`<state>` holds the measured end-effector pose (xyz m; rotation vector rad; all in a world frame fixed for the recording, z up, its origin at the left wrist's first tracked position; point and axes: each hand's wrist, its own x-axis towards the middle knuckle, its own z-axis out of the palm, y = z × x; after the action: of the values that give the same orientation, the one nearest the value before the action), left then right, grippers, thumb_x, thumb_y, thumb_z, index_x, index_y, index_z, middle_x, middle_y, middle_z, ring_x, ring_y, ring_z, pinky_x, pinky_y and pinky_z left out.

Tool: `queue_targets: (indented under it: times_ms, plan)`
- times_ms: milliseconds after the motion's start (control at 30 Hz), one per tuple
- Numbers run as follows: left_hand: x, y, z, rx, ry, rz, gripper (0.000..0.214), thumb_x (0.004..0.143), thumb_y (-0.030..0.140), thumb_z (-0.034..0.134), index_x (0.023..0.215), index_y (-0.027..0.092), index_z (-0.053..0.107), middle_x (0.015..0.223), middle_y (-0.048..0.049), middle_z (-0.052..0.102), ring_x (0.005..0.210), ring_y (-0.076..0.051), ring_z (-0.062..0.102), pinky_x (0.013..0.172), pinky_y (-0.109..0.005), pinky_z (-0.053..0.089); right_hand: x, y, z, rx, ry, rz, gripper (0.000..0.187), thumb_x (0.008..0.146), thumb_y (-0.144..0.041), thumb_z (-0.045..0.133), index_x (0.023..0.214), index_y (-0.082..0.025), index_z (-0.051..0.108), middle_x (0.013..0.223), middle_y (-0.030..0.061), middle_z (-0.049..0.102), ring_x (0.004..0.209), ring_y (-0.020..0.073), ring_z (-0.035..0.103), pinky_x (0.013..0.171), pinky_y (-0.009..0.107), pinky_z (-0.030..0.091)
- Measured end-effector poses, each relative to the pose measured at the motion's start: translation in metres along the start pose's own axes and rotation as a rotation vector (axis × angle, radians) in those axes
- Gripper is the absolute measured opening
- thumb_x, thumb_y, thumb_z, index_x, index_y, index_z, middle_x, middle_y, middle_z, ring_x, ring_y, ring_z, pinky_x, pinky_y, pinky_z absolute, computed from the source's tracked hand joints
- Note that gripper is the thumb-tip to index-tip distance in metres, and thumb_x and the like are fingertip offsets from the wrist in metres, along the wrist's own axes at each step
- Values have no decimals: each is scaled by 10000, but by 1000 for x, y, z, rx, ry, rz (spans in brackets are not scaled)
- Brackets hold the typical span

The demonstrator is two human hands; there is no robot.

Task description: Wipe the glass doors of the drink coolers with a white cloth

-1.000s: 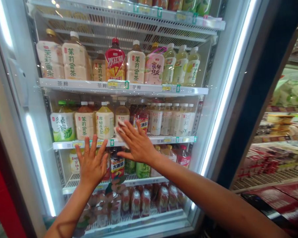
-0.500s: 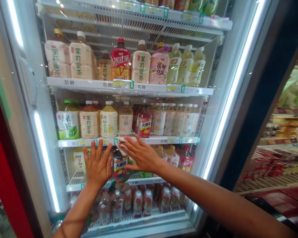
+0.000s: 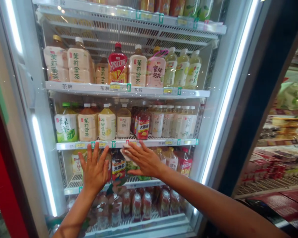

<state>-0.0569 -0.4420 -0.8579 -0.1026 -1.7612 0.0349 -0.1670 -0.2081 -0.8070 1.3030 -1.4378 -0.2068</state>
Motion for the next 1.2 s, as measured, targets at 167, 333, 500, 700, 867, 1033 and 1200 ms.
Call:
queue_targets:
  times_ms: [167, 333, 500, 700, 867, 1033, 1200]
  plan:
    - [2, 20, 4, -42, -34, 1, 729, 947, 220, 578, 1590, 350, 262, 1725, -29, 80, 1600, -297, 10, 1276, -594, -61, 6, 33, -11, -34, 39, 201, 1029, 912, -764, 454, 1615, -66, 177, 1647, 173, 334, 1599, 314, 31, 1295, 593, 26]
    - [14, 47, 14, -81, -19, 37, 731, 947, 236, 575, 1592, 353, 251, 1720, -18, 97, 1600, -290, 12, 1278, -593, -53, -39, 8, -3, 8, -34, -20, 937, 909, -751, 488, 1607, -167, 266, 1634, 72, 394, 1600, 279, 53, 1304, 549, -32]
    - [35, 68, 22, -113, -35, 69, 718, 948, 250, 570, 1590, 342, 263, 1716, -17, 105, 1600, -289, 6, 1277, -584, -74, -37, 55, -20, -22, -39, 204, 931, 908, -773, 459, 1638, -310, 113, 1702, 44, 218, 1592, 319, 116, 1286, 627, 70]
    - [44, 84, 29, -137, -36, 85, 712, 953, 258, 561, 1592, 341, 258, 1717, -15, 98, 1599, -303, -2, 1269, -605, -87, -49, 60, -18, -28, 2, 399, 1022, 885, -813, 429, 1644, -264, 21, 1716, 87, 136, 1586, 377, 94, 1258, 691, 41]
    - [49, 97, 30, -142, -51, 117, 724, 947, 258, 572, 1592, 346, 256, 1714, -16, 110, 1600, -300, -1, 1269, -608, -89, -91, 36, -15, -65, -32, 282, 959, 910, -790, 410, 1639, -228, 139, 1695, 77, 240, 1600, 299, 51, 1289, 608, -10]
    - [69, 116, 36, -135, -15, 168, 727, 940, 267, 581, 1591, 345, 266, 1715, -13, 96, 1599, -300, -1, 1273, -598, -88, -71, 80, -29, -73, 37, 478, 991, 900, -786, 445, 1644, -277, 34, 1727, 81, 15, 1592, 360, 57, 1262, 680, 31]
    - [79, 133, 44, -128, -8, 203, 744, 931, 283, 598, 1592, 345, 262, 1712, -23, 103, 1598, -302, 0, 1274, -600, -79, -90, 60, -20, -60, 77, 557, 1006, 899, -769, 457, 1648, -239, 44, 1724, 108, -23, 1588, 391, 15, 1247, 710, 32]
